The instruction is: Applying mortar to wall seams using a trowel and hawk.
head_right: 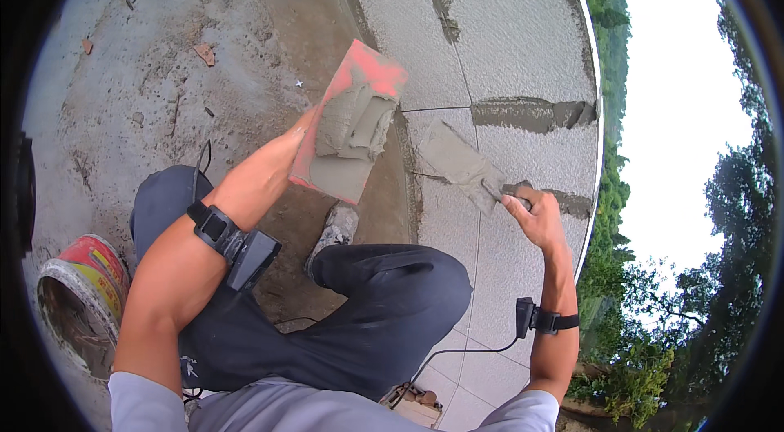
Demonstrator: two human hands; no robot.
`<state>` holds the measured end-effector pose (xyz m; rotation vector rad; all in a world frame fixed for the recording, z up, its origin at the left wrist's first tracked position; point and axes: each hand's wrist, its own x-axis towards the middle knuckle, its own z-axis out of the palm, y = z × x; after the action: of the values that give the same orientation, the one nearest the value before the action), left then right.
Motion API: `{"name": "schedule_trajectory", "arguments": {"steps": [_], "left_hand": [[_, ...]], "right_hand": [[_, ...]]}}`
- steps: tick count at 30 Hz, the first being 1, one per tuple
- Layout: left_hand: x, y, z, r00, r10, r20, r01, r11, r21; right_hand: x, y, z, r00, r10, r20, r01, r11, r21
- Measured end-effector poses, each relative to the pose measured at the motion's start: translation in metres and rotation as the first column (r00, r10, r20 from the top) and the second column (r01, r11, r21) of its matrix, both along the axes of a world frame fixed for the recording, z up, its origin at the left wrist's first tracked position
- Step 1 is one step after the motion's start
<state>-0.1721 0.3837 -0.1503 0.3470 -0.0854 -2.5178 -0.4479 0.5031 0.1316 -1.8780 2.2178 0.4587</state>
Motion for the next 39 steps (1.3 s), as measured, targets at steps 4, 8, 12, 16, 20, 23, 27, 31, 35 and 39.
{"name": "schedule_trajectory", "arguments": {"steps": [4, 8, 12, 16, 20, 23, 27, 31, 35, 39], "left_hand": [[0.006, 0.008, 0.025, 0.997, -0.046, 0.056, 0.046, 0.999, 0.004], [0.008, 0.015, 0.041, 0.998, -0.033, 0.056, 0.035, 0.999, -0.033], [0.010, 0.014, 0.030, 1.000, 0.029, -0.001, -0.029, 0.999, -0.042], [0.025, 0.008, 0.043, 0.976, 0.031, 0.215, -0.014, 0.996, -0.083], [0.043, -0.016, 0.030, 0.983, 0.055, 0.174, -0.071, 0.994, 0.087], [0.046, -0.028, 0.028, 0.984, 0.102, 0.144, -0.102, 0.995, -0.004], [0.038, -0.014, 0.040, 0.971, 0.103, 0.214, -0.102, 0.995, -0.015], [0.031, -0.011, 0.046, 0.970, 0.131, 0.204, -0.126, 0.991, -0.038], [0.022, -0.014, 0.012, 0.964, 0.162, 0.212, -0.161, 0.987, -0.024], [0.022, -0.009, 0.014, 0.955, 0.207, 0.211, -0.195, 0.978, -0.074]], "right_hand": [[0.059, -0.030, 0.019, 0.952, 0.045, 0.304, -0.091, 0.986, 0.139], [0.095, -0.055, -0.020, 0.893, 0.075, 0.444, -0.210, 0.942, 0.262], [0.095, -0.063, -0.052, 0.873, 0.062, 0.484, -0.241, 0.917, 0.317], [0.089, -0.054, -0.065, 0.886, 0.062, 0.459, -0.284, 0.855, 0.434], [0.076, -0.030, -0.077, 0.928, 0.294, 0.226, -0.371, 0.706, 0.603], [0.025, -0.008, -0.075, 0.958, 0.285, 0.016, -0.242, 0.779, 0.578], [-0.007, 0.003, -0.090, 0.867, 0.408, -0.285, -0.174, 0.786, 0.593], [-0.048, 0.005, -0.153, 0.688, 0.539, -0.485, -0.171, 0.771, 0.613], [-0.072, 0.001, -0.204, 0.699, 0.564, -0.441, -0.176, 0.732, 0.658], [-0.089, 0.004, -0.231, 0.737, 0.506, -0.447, -0.073, 0.718, 0.692]]}}
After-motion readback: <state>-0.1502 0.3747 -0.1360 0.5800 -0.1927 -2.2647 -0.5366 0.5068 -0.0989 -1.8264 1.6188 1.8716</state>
